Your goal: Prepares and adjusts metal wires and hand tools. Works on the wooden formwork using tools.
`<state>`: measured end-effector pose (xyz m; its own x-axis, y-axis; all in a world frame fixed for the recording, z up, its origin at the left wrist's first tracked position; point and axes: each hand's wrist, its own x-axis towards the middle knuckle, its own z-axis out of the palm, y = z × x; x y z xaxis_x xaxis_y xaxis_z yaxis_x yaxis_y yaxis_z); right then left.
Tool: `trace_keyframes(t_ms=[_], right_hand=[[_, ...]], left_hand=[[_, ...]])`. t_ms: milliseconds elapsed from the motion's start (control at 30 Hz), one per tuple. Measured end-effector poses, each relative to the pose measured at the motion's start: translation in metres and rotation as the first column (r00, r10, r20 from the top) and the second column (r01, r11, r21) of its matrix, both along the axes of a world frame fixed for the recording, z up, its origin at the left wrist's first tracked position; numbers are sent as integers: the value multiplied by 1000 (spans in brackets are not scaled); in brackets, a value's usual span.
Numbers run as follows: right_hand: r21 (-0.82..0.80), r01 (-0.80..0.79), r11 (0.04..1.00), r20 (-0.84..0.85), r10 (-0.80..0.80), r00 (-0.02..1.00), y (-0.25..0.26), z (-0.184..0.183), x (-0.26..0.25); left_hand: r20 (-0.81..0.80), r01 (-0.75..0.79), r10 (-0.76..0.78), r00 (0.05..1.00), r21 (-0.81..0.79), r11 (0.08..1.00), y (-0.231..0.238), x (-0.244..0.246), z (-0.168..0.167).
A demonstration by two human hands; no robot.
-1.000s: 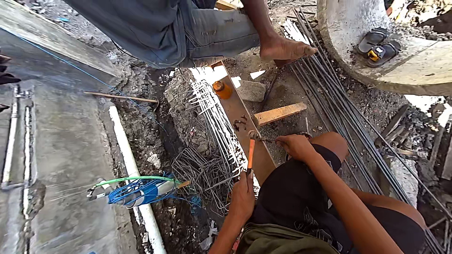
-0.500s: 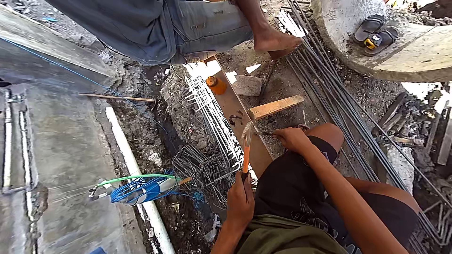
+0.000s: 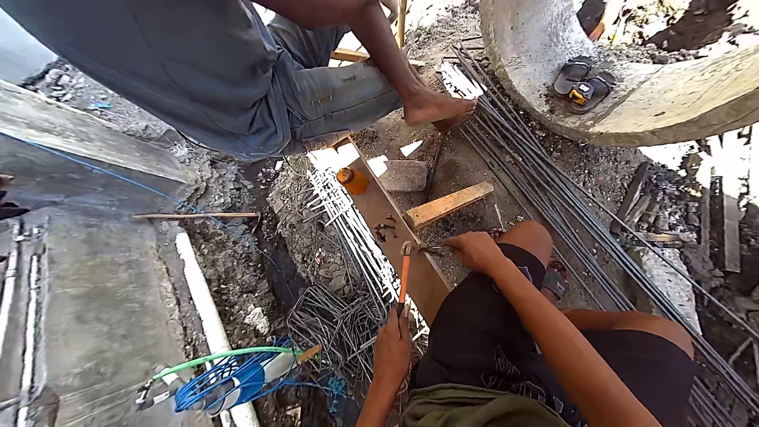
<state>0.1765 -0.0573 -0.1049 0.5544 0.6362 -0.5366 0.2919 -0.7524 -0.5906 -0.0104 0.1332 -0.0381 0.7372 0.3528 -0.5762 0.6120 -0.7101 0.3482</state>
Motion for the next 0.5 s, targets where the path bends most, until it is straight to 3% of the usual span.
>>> trace_keyframes(t_ms=[67, 133, 233, 300, 400, 500], right_hand=[[52, 133, 990, 80, -136, 987, -12, 13, -4], [204, 319, 925, 164, -354, 921, -27, 24, -19], [524, 519, 675, 153, -674, 722, -58, 35, -47], [678, 561, 476, 46, -789, 613, -87, 40, -65], [751, 631, 195, -278, -774, 570, -137, 62, -97], [730, 676, 97, -489, -617, 616, -181, 78, -129]], left_hand=[[62, -28, 24, 998, 53, 998, -5, -4, 1], [51, -46, 39, 998, 132, 990, -11, -4, 1], [107, -78, 65, 992, 124, 989, -21, 1, -18], [163, -50, 36, 986, 82, 995, -27, 3, -34], [247, 93, -117, 962, 103, 990, -45, 2, -25], [574, 246, -291, 765, 157, 956, -72, 6, 15]])
